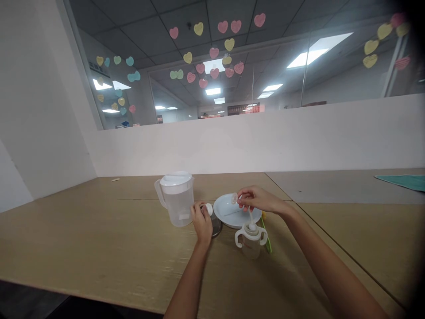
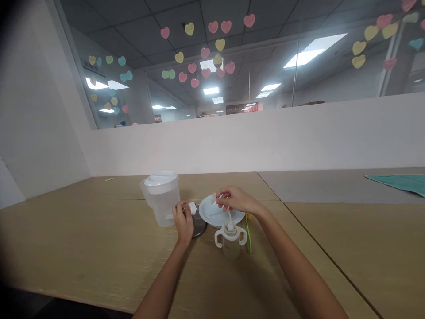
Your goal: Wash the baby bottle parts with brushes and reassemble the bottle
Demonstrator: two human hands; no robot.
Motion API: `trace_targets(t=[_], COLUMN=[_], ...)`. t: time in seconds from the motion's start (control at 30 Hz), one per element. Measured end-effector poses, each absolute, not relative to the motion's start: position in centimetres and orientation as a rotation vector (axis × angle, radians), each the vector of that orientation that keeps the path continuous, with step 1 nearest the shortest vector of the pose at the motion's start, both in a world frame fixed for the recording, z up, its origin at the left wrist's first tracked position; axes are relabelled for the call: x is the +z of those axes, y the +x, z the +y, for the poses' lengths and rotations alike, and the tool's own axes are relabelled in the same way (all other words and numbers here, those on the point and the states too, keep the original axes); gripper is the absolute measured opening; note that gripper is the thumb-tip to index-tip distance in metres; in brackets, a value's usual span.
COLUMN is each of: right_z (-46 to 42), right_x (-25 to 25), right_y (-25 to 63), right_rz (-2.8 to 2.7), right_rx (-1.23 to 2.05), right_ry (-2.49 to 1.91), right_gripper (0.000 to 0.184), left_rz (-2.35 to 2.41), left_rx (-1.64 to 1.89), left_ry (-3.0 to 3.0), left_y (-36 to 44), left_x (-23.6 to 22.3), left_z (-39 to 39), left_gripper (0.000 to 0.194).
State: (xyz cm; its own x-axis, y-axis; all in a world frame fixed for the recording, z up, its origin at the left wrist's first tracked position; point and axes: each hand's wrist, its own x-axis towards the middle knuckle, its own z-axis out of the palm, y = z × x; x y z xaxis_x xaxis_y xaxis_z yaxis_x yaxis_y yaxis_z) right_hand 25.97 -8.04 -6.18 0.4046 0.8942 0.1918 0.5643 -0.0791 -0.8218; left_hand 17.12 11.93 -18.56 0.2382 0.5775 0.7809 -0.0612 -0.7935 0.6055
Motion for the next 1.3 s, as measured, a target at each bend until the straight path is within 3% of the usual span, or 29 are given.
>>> trace_targets(t=[0.33, 0.53, 0.73, 0.93, 1.07, 1.13, 1.23, 1.3], right_z=[-7.7, -7.9, -8.1, -8.6, -8.6, -8.3, -7.9, -7.7], right_x=[-7.2, -7.4, -7.6, -7.3, -6.7, -6.6, -6.6, -6.8], right_y=[26.6, 26.4, 26.3, 26.2, 25.4, 25.0, 24.9, 25.3], right_rz=[-1.303, -1.511, -1.639, -1.563, -1.574, -1.673, -1.766, -1.737], right_rx=[0.514, 0.263, 0.165, 0.428, 0.376, 0.370, 0.304, 0.229], right_ry=[-1.811, -2.107, -2.332, -2.263, -2.058, -1.957, -1.892, -1.899], right_gripper=[0.019, 0.040, 0.027, 0.052, 0.077, 0.072, 0.042, 0.034], left_rz=[0.361, 0.248, 0.084, -0.316, -0.606, -0.665, -0.645, -0.615], left_rx=[1.729, 1.790, 1.883, 2.011, 2.054, 2.039, 2.007, 1.982], left_ry=[1.898, 1.984, 2.102, 2.274, 2.294, 2.276, 2.258, 2.258], left_y=[16.9, 16.9, 16.9, 16.8, 17.0, 17.2, 17.3, 17.3], left_x=[-18.0, -18.3, -19.1, -19.4, -19.6, -19.7, -19.8, -19.6], left_z=[11.0, 10.4, 10.0, 8.8, 7.6, 7.3, 7.2, 7.3], left_gripper=[0.023, 0.021, 0.021, 0.027, 0.023, 0.024, 0.027, 0.026])
